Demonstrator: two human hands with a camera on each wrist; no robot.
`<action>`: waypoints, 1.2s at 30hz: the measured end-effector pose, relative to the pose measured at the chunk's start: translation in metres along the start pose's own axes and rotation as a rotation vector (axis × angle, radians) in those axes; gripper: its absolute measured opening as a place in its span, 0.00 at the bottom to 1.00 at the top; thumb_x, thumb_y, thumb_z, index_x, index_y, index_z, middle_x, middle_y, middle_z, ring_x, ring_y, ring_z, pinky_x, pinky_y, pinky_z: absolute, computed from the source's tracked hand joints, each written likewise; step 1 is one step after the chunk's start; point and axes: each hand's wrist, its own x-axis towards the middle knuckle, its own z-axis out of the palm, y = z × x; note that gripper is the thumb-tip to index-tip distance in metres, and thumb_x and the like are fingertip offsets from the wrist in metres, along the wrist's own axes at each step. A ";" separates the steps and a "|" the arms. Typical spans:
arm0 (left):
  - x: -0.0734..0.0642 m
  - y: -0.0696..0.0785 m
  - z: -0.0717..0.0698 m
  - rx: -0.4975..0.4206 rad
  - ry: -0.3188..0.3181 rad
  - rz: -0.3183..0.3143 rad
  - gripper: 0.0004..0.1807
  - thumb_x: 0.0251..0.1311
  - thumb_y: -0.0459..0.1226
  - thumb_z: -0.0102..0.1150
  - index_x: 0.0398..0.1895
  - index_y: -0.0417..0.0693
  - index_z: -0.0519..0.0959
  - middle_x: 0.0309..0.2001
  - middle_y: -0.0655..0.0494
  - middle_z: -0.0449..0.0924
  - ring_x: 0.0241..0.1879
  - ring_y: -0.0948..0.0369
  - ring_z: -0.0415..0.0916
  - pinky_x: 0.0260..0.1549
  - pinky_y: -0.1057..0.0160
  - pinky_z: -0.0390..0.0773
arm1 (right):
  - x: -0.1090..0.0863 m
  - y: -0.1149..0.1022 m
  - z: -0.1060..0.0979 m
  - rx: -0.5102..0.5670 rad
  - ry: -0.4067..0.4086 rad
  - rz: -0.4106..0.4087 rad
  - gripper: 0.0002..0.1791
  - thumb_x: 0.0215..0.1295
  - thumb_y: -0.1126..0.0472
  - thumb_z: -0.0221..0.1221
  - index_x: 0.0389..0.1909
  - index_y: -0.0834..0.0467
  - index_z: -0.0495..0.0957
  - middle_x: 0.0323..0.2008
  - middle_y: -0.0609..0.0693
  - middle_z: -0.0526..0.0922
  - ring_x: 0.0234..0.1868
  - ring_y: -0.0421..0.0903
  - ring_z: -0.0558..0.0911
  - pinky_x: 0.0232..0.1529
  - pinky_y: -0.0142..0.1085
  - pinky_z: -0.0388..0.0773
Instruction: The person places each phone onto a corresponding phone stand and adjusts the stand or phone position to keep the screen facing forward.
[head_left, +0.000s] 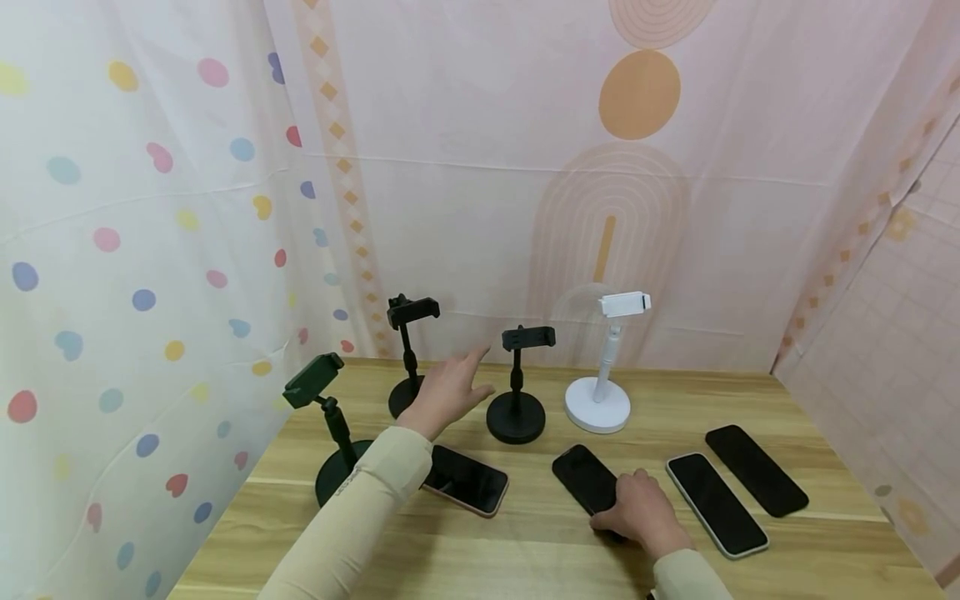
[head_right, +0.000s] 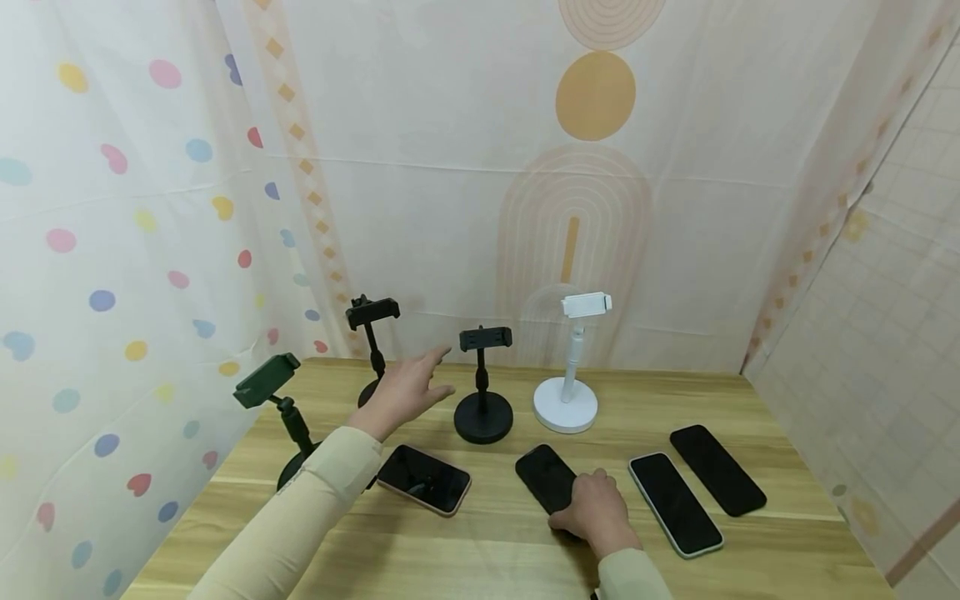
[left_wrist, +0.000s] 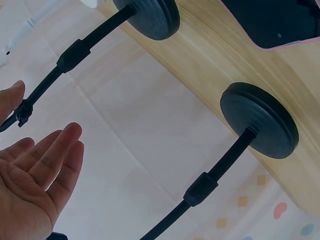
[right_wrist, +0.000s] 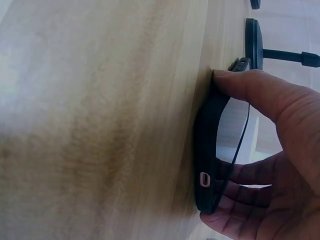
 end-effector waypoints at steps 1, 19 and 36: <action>0.000 0.000 0.000 -0.002 -0.002 -0.001 0.37 0.62 0.47 0.67 0.71 0.44 0.67 0.50 0.43 0.83 0.37 0.50 0.83 0.39 0.51 0.82 | 0.000 0.000 0.000 -0.001 -0.003 0.003 0.32 0.41 0.49 0.77 0.34 0.72 0.79 0.31 0.58 0.72 0.31 0.53 0.73 0.38 0.50 0.76; -0.007 -0.005 0.000 -0.032 -0.007 -0.006 0.36 0.63 0.46 0.67 0.71 0.44 0.67 0.51 0.43 0.83 0.40 0.49 0.83 0.38 0.51 0.82 | 0.000 -0.005 -0.003 -0.006 0.001 0.040 0.33 0.39 0.45 0.75 0.33 0.71 0.79 0.31 0.59 0.73 0.30 0.53 0.74 0.36 0.48 0.77; -0.010 -0.001 -0.003 -0.054 0.054 0.015 0.33 0.64 0.48 0.65 0.69 0.45 0.69 0.52 0.43 0.82 0.38 0.50 0.84 0.37 0.50 0.82 | -0.001 -0.010 -0.001 0.087 0.187 0.036 0.33 0.38 0.45 0.72 0.29 0.73 0.76 0.28 0.59 0.72 0.26 0.51 0.72 0.28 0.44 0.73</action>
